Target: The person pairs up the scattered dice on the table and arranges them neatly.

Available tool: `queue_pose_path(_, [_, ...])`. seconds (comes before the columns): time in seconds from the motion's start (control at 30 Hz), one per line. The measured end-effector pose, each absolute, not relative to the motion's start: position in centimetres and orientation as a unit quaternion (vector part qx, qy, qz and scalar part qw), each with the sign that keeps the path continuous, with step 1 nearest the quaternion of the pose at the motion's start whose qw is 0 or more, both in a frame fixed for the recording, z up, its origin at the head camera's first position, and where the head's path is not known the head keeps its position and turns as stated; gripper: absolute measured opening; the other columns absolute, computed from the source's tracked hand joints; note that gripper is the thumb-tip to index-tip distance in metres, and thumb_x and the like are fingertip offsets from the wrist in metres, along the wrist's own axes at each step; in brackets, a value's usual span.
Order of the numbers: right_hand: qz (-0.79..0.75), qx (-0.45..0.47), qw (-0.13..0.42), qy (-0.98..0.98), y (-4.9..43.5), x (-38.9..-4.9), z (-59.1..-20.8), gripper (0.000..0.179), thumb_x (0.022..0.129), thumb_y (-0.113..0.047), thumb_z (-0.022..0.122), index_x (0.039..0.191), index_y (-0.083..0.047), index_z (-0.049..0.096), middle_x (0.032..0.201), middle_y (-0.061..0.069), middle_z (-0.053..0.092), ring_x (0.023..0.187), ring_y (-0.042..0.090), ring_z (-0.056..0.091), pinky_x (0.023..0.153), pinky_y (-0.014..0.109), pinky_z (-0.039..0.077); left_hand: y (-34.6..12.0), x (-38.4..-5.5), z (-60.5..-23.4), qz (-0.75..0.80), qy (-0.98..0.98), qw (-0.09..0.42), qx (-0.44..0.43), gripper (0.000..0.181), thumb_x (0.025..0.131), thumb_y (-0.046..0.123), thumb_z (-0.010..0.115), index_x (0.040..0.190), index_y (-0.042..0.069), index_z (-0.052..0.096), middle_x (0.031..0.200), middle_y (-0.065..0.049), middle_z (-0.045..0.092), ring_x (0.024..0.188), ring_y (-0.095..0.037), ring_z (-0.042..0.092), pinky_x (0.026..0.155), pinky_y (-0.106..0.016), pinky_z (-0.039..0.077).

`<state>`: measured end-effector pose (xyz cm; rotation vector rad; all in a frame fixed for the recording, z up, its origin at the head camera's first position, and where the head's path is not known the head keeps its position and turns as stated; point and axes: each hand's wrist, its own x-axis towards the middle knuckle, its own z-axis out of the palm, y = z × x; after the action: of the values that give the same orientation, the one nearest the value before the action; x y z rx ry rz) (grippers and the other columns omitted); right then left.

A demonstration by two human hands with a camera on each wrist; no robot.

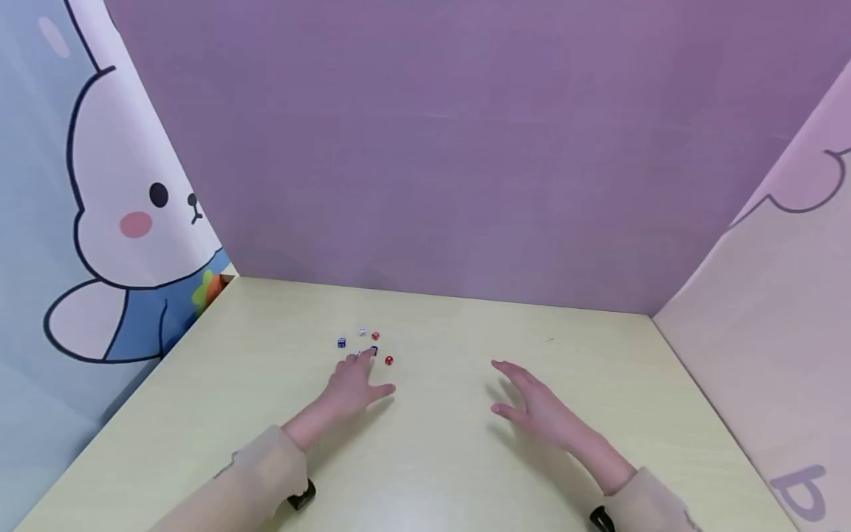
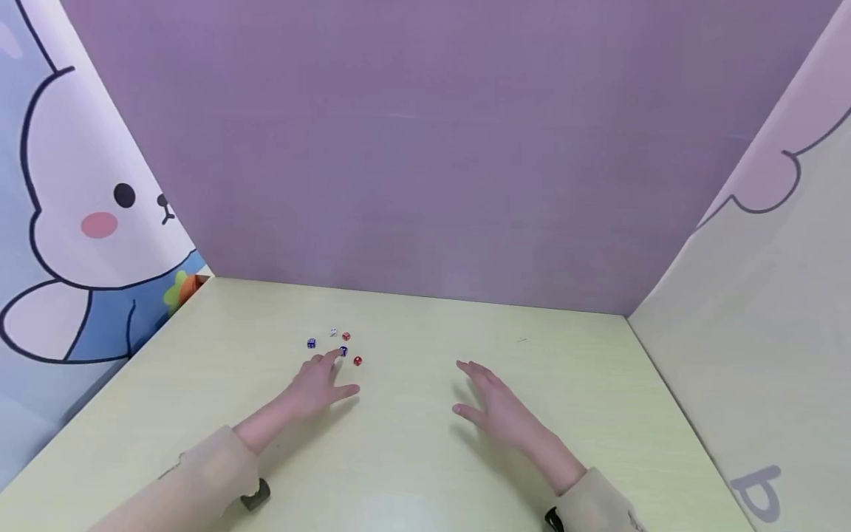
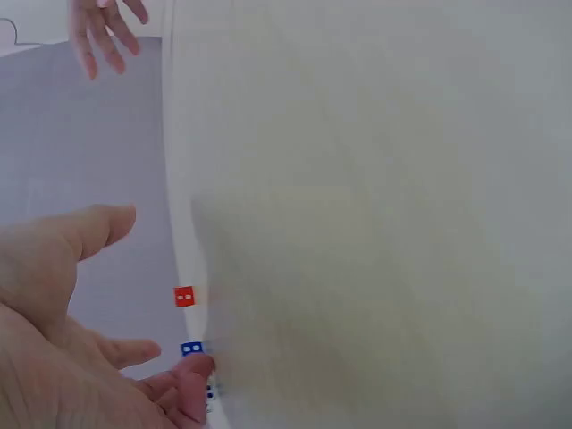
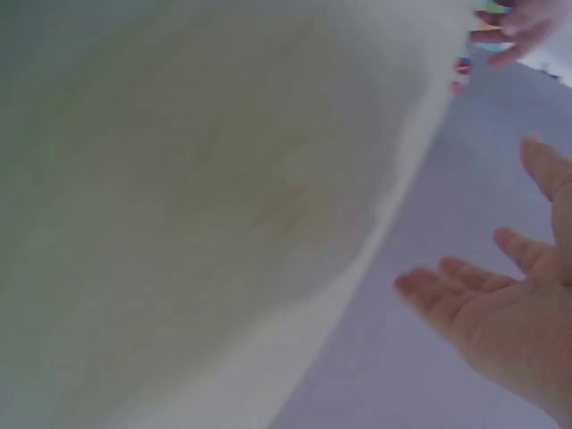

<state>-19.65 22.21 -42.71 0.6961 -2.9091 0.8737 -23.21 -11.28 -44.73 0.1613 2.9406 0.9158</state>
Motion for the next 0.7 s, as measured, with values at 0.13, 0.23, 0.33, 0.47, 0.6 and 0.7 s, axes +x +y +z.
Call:
queue_pose_path(0.13, [0.327,0.246,-0.013,-0.912,22.8,-21.5,-43.4,0.07,0.085,-0.026,0.071,0.143,-0.009,0.037,0.142,0.015,0.044,0.12,0.036,0.051,0.096,0.046,0.044,-10.8,-24.5,-44.9,0.334,0.941,0.035,0.044,0.077,0.079,0.034,0.074,0.138,-0.001,0.04,0.128,-0.025,0.049,0.117,-0.04,0.047,0.094,-0.053,0.041])
queue_pose_path(0.23, [0.364,0.256,-0.031,-0.895,23.2,-22.8,-43.9,0.067,0.082,-0.019,0.073,0.14,-0.005,0.041,0.136,0.018,0.05,0.112,0.035,0.056,0.09,0.042,0.048,-10.5,-25.1,-45.0,0.34,0.939,0.032,0.048,0.066,0.078,0.028,0.075,0.13,-0.003,0.048,0.115,-0.019,0.056,0.104,-0.032,0.054,0.089,-0.045,0.045])
queue_pose_path(0.33, [0.375,0.262,-0.039,-0.888,23.4,-23.6,-44.2,0.066,0.081,-0.016,0.074,0.137,-0.002,0.044,0.129,0.021,0.055,0.107,0.035,0.058,0.087,0.04,0.05,-10.3,-25.7,-45.0,0.335,0.941,0.028,0.05,0.051,0.078,0.024,0.075,0.117,-0.004,0.057,0.105,-0.016,0.06,0.096,-0.028,0.057,0.085,-0.042,0.047])
queue_pose_path(0.47, [0.371,0.268,-0.04,-0.888,23.6,-24.2,-44.4,0.063,0.079,-0.012,0.076,0.133,0.001,0.048,0.12,0.022,0.059,0.102,0.035,0.06,0.084,0.039,0.052,-10.1,-26.3,-44.9,0.316,0.948,0.034,0.036,0.035,0.079,0.022,0.074,0.103,-0.002,0.064,0.102,-0.013,0.064,0.095,-0.028,0.059,0.084,-0.041,0.048])
queue_pose_path(0.6, [0.359,0.268,-0.037,-0.893,23.6,-24.6,-44.5,0.053,0.078,-0.01,0.076,0.125,0.001,0.054,0.11,0.018,0.063,0.096,0.032,0.062,0.081,0.035,0.053,-9.9,-27.0,-44.9,0.291,0.956,0.035,0.021,0.026,0.079,0.023,0.073,0.094,0.003,0.066,0.094,-0.008,0.066,0.084,-0.022,0.06,0.074,-0.039,0.049])
queue_pose_path(0.7, [0.346,0.261,-0.037,-0.9,23.4,-24.7,-44.4,0.045,0.078,-0.01,0.076,0.118,0.0,0.06,0.1,0.012,0.065,0.09,0.026,0.062,0.078,0.031,0.053,-9.7,-27.3,-44.9,0.277,0.96,0.036,0.01,0.019,0.079,0.023,0.073,0.087,0.006,0.066,0.085,-0.004,0.065,0.073,-0.019,0.057,0.063,-0.034,0.047])
